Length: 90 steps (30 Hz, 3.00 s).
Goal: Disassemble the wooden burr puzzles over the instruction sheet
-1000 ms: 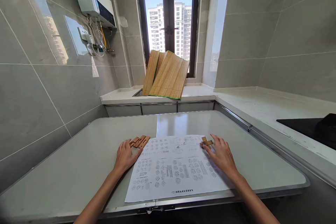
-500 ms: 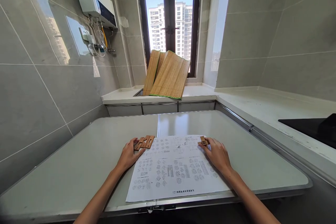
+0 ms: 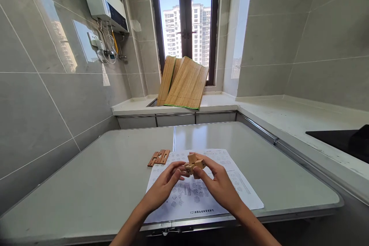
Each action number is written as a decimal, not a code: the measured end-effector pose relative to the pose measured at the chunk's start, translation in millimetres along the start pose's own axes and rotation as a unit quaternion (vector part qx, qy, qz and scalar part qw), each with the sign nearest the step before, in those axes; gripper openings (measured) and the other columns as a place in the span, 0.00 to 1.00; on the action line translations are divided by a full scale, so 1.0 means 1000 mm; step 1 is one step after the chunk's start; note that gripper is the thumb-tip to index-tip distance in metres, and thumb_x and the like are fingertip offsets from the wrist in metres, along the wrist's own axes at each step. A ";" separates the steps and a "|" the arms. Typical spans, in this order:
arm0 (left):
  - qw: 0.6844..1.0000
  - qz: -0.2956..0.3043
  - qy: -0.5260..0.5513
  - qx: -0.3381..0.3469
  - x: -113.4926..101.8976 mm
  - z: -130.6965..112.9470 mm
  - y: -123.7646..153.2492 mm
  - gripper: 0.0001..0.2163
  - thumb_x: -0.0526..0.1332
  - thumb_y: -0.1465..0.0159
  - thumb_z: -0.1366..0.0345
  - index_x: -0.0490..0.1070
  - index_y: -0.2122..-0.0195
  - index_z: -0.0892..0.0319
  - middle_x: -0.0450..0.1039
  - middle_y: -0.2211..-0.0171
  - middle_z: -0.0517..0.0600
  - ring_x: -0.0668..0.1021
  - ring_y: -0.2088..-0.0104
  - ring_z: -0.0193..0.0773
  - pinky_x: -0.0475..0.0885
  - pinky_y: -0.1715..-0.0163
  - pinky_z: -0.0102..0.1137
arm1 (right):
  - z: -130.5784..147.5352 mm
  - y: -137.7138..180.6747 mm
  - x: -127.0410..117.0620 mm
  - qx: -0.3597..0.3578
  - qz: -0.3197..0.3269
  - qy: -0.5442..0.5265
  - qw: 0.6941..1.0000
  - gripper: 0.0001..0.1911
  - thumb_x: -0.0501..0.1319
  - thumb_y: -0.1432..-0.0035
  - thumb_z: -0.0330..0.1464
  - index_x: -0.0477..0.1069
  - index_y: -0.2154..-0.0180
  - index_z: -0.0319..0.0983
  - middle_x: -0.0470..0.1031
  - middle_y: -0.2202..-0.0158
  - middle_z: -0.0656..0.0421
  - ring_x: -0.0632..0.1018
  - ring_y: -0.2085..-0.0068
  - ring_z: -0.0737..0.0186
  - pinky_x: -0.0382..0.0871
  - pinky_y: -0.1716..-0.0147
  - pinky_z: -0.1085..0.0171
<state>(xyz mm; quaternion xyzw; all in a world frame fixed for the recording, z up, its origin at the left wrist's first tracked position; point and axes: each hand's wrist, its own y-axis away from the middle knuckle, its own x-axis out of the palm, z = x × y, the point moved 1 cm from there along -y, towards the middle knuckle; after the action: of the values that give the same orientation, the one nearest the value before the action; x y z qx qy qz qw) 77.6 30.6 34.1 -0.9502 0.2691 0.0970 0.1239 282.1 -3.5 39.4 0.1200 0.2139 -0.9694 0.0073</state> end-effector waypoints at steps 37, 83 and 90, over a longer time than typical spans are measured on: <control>0.991 -0.057 -0.118 0.025 0.016 -0.066 0.051 0.21 0.71 0.47 0.61 0.67 0.54 0.54 0.71 0.71 0.41 0.70 0.72 0.33 0.67 0.68 0.25 | 0.069 0.039 0.023 0.094 0.098 -0.125 0.983 0.16 0.57 0.33 0.48 0.68 0.61 0.41 0.73 0.66 0.60 0.73 0.64 0.63 0.67 0.62 0.64; 0.967 -0.061 -0.244 0.039 0.008 -0.068 0.052 0.29 0.73 0.50 0.64 0.70 0.45 0.51 0.70 0.70 0.42 0.72 0.70 0.35 0.70 0.63 0.29 | 0.058 0.035 0.016 0.087 0.110 -0.059 0.988 0.19 0.56 0.33 0.49 0.71 0.62 0.40 0.70 0.73 0.62 0.71 0.70 0.64 0.64 0.67 0.65; 0.970 -0.023 -0.227 0.082 0.007 -0.066 0.051 0.20 0.75 0.56 0.57 0.74 0.63 0.55 0.67 0.72 0.43 0.66 0.72 0.33 0.61 0.71 0.27 | 0.047 0.034 0.018 0.152 0.308 -0.241 0.908 0.20 0.60 0.37 0.49 0.72 0.61 0.37 0.74 0.73 0.61 0.73 0.74 0.65 0.68 0.69 0.63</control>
<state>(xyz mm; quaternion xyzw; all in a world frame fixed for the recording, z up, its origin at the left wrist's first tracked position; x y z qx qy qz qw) 63.8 -34.0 86.0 -0.8957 0.2192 0.2851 0.2614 256.5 -52.7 62.4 -0.0572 0.0081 -0.9391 0.3389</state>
